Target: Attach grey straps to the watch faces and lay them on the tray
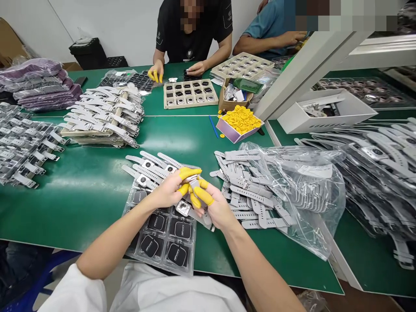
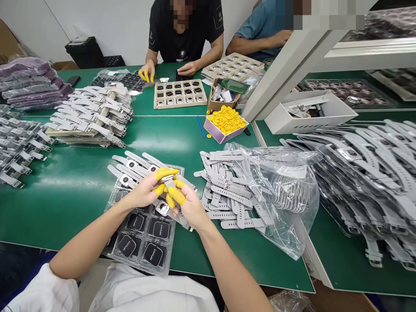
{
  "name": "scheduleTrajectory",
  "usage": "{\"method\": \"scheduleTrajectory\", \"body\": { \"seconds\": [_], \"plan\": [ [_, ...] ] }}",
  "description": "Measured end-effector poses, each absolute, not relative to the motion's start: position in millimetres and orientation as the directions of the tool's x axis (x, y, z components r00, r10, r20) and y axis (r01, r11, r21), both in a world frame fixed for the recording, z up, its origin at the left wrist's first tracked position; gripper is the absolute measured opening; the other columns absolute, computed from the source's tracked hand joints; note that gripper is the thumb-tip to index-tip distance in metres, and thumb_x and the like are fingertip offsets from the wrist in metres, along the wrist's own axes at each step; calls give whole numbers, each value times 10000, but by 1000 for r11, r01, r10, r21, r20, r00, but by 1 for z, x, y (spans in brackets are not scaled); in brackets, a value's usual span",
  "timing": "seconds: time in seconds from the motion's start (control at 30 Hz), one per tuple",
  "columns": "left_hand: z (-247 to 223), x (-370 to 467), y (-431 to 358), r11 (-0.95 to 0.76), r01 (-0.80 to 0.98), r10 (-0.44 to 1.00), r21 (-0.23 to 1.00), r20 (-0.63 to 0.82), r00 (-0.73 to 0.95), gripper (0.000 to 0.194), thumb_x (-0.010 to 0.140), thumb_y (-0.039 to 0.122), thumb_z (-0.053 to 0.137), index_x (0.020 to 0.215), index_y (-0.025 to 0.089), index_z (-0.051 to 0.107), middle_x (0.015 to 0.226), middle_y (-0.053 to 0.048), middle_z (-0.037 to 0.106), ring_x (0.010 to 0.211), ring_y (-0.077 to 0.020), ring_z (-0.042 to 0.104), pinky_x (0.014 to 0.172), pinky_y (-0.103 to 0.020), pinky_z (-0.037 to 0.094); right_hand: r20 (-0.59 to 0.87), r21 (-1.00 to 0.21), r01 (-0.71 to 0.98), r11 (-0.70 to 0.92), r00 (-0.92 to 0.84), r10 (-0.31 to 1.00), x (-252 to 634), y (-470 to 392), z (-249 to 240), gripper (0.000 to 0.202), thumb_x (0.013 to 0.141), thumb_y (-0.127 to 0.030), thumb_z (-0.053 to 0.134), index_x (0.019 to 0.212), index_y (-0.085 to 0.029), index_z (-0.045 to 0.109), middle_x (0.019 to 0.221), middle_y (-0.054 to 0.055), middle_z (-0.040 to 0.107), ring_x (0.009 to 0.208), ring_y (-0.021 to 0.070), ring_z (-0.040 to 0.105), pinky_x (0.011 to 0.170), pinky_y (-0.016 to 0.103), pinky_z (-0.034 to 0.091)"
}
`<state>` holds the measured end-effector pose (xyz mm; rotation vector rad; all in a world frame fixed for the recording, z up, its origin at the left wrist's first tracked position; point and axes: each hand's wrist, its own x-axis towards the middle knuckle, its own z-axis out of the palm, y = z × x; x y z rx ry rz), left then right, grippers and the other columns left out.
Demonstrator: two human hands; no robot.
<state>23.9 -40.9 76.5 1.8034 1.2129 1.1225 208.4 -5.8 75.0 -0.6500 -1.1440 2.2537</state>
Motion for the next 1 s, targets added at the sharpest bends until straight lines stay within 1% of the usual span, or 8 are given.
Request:
{"method": "scheduleTrajectory", "body": {
  "seconds": [0.13,0.2,0.33,0.43,0.7,0.87,1.0],
  "plan": [
    [79,22,-41,-411,433,911,802,344,226,640,855,13,428,1433,237,587,1391,-111,651,1295,-247,606,1116,-491,502,-177,-841,-211,-498,-763,622,210,-4,76,311,914,-497,712,867,-204,618,490,-76,503,380,79,364,397,198,357],
    [80,22,-42,-422,444,906,791,349,240,644,830,-1,409,1401,225,602,1371,-108,661,1290,-241,610,1112,-481,507,-172,-840,-208,-501,-774,610,209,-4,76,313,910,-497,713,850,-206,617,467,-79,496,366,80,349,386,200,345],
    [82,23,-43,-402,455,915,795,326,239,533,886,37,416,1358,205,598,1330,-110,675,1240,-234,633,1078,-443,531,-192,-822,-233,-520,-746,638,206,-6,74,304,900,-493,722,845,-213,616,467,-84,496,354,83,328,365,202,333],
    [81,24,-43,-379,449,925,809,312,218,489,916,60,414,1352,203,585,1323,-113,667,1217,-230,640,1052,-422,546,-203,-803,-261,-536,-726,657,203,-8,73,303,896,-486,726,832,-217,604,469,-87,482,354,78,317,360,192,327],
    [78,31,-45,-315,424,949,849,277,150,453,946,79,398,1352,180,572,1311,-129,655,1217,-252,633,1076,-476,535,-226,-738,-340,-583,-690,688,198,-13,72,327,876,-467,754,790,-227,550,492,-81,507,347,69,319,345,181,330],
    [76,27,-46,-365,484,931,795,317,180,496,961,78,388,1413,198,551,1317,-126,635,1242,-248,612,1094,-463,518,-243,-704,-354,-616,-694,678,198,-13,74,304,877,-437,755,790,-224,556,492,-78,499,348,67,304,337,183,326],
    [79,21,-47,-387,517,922,764,298,248,456,1033,193,395,1474,212,508,1373,-131,600,1278,-254,593,1118,-455,504,-245,-699,-357,-620,-694,676,199,-11,74,328,866,-445,765,772,-225,541,477,-83,480,342,63,284,326,180,296]
  ]
}}
